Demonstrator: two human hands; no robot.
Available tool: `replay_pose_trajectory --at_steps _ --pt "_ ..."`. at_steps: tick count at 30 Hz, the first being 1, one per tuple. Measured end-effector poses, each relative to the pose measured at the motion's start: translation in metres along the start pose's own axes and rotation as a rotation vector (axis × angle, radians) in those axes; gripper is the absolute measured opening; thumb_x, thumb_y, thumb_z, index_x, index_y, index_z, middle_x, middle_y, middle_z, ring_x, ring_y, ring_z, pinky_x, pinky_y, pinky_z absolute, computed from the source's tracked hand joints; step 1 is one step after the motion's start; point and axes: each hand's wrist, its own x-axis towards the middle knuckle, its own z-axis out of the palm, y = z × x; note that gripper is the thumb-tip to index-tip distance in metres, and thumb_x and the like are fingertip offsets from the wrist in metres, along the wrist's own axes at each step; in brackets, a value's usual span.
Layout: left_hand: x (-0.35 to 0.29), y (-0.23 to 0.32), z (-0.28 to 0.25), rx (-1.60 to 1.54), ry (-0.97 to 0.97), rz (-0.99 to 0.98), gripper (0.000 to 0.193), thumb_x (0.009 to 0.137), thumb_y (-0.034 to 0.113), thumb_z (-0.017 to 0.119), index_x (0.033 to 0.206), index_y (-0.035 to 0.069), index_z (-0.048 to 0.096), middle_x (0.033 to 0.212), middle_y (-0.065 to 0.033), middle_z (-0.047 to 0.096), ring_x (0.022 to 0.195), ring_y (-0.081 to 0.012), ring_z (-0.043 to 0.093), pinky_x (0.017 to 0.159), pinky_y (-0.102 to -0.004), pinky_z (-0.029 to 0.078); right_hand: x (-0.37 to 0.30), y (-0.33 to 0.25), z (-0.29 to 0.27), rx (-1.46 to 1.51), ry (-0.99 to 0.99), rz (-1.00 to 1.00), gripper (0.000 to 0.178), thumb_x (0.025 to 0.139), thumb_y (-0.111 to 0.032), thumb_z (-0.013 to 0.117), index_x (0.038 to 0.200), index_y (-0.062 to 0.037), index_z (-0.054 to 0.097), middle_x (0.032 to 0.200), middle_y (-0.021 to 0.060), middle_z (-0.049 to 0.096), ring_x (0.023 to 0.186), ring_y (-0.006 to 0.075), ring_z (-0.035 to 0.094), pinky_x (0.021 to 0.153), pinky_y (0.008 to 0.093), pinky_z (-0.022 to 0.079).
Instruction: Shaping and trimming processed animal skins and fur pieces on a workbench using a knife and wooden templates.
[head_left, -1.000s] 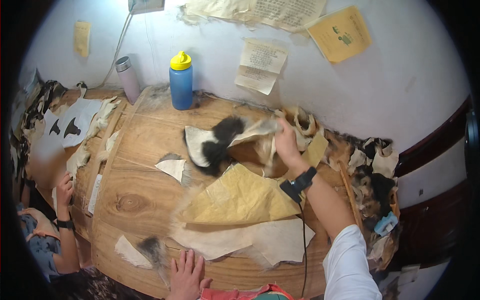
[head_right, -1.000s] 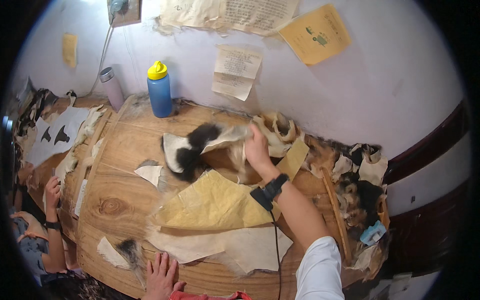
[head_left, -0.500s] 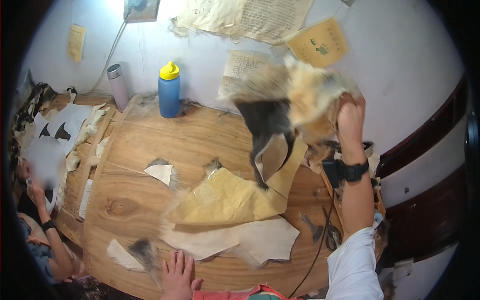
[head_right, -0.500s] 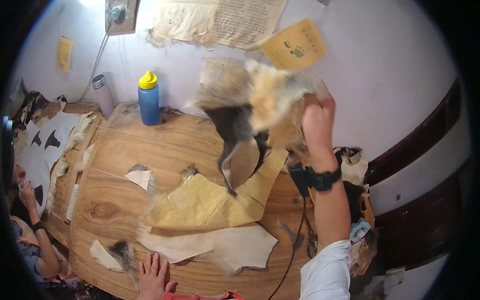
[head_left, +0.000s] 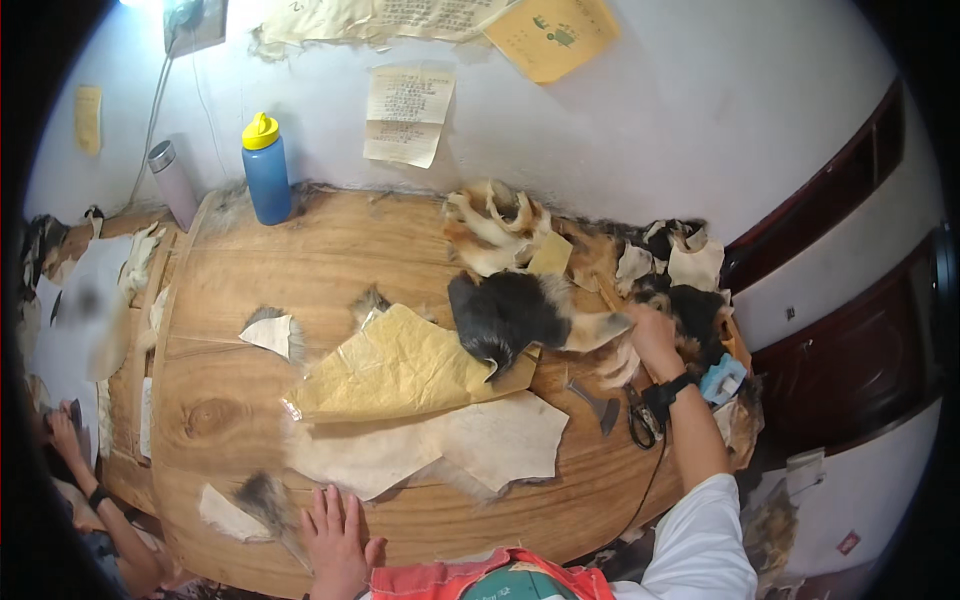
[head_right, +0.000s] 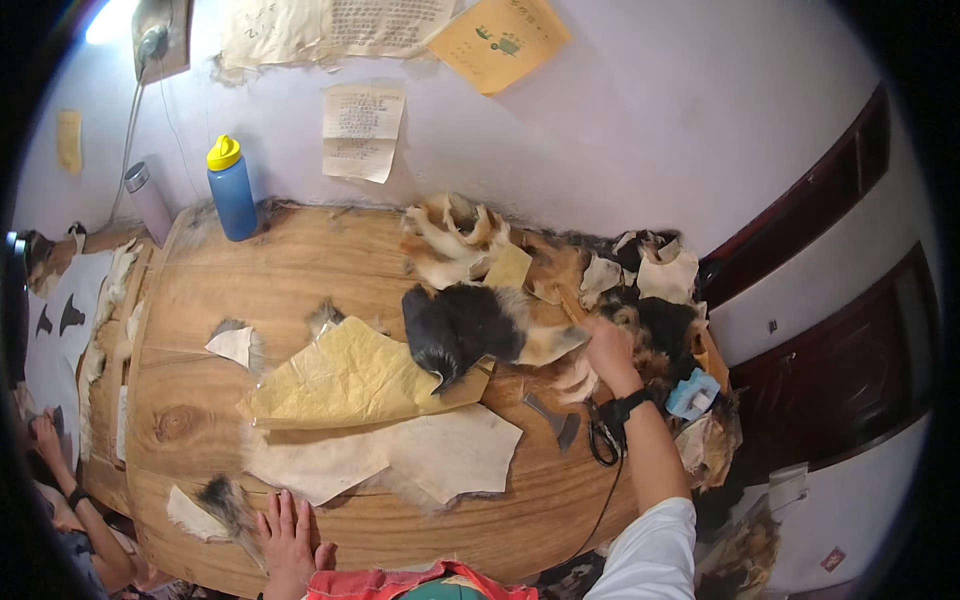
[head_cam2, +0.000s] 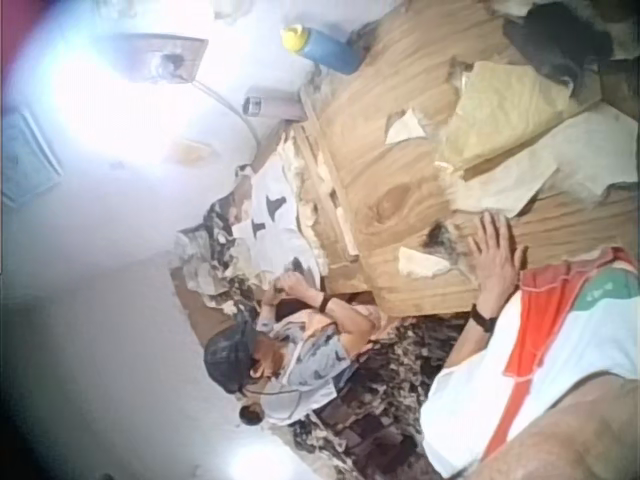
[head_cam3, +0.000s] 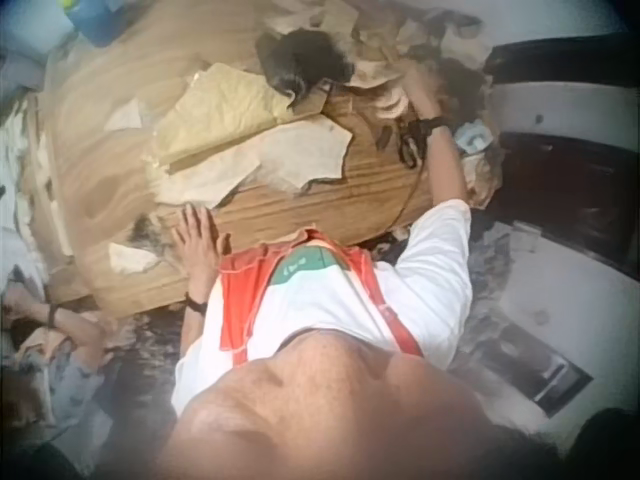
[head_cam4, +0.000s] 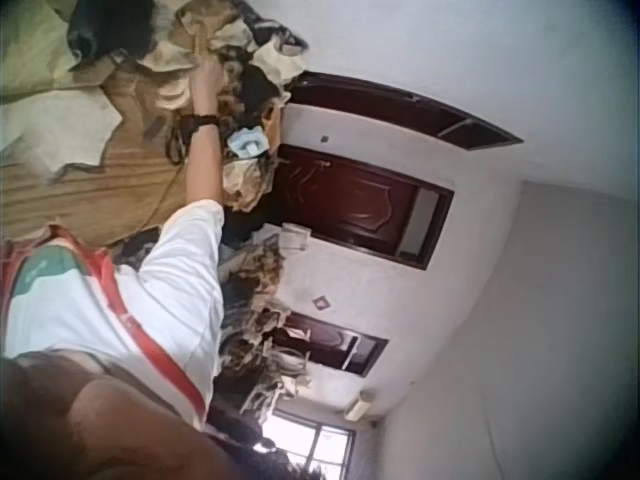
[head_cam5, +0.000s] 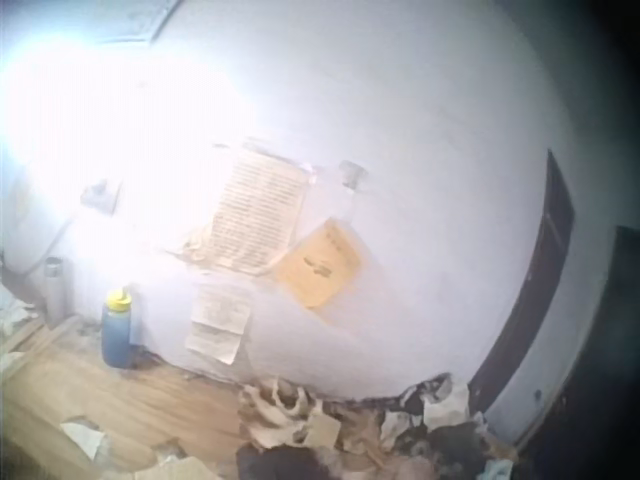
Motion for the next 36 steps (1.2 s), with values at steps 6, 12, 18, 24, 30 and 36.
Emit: replay_pose_trajectory --at_steps 6,12,18,24,30,36 --pt "0.0 0.002 0.003 -0.002 -0.014 -0.046 0.088 0.08 0.055 0.062 0.147 0.001 0.041 0.158 -0.0283 0.024 0.147 -0.0496 0.016 0.114 -0.0673 0.01 0.05 0.003 -0.005 -0.524 -0.027 0.16 0.021 0.082 -0.012 0.059 0.099 -0.0035 0.069 0.1 0.0153 0.068 0.095 0.0361 0.065 0.076 0.0484 0.051" --pt "0.006 0.012 -0.024 0.068 -0.047 -0.045 0.083 0.089 0.048 0.061 0.155 0.009 0.029 0.161 -0.0233 0.022 0.149 -0.043 0.018 0.117 -0.0615 0.017 0.143 -0.103 0.016 0.007 0.088 -0.2 0.024 0.079 -0.013 0.061 0.099 -0.0043 0.07 0.098 0.0147 0.068 0.098 0.0363 0.063 0.087 0.0488 0.048" --pt "0.0 0.007 -0.012 0.04 -0.034 -0.036 0.084 0.09 0.051 0.06 0.155 0.009 0.029 0.161 -0.0229 0.022 0.148 -0.0431 0.019 0.117 -0.0614 0.017 0.179 -0.167 0.088 0.031 0.167 -0.11 0.051 0.085 -0.035 0.066 0.128 -0.007 0.061 0.123 0.0173 0.063 0.119 0.0375 0.056 0.096 0.0474 0.046" --pt "-0.001 0.008 -0.013 -0.002 -0.032 -0.045 0.084 0.089 0.05 0.063 0.156 0.01 0.029 0.162 -0.0206 0.021 0.15 -0.042 0.017 0.117 -0.0618 0.016 0.231 -0.118 0.101 0.4 0.156 0.29 0.023 0.093 -0.024 0.054 0.1 -0.0083 0.069 0.096 0.02 0.07 0.093 0.0413 0.066 0.081 0.0484 0.051" --pt "0.008 0.008 -0.015 -0.014 0.001 0.002 0.086 0.088 0.049 0.064 0.156 0.011 0.028 0.162 -0.02 0.021 0.15 -0.0414 0.017 0.117 -0.0614 0.017 0.278 -0.028 0.018 1.206 0.62 0.456 0.022 0.101 -0.018 0.048 0.101 0.0006 0.059 0.094 0.0106 0.064 0.086 0.0198 0.06 0.078 0.0356 0.052" --pt "0.003 0.009 -0.017 0.032 0.001 -0.025 0.087 0.088 0.049 0.065 0.156 0.011 0.027 0.162 -0.0201 0.022 0.149 -0.0413 0.018 0.117 -0.061 0.017 0.259 -0.02 -0.029 1.361 0.584 0.393 0.023 0.102 -0.02 0.047 0.101 0.0005 0.058 0.099 0.0069 0.058 0.087 0.0165 0.052 0.081 0.0329 0.046"
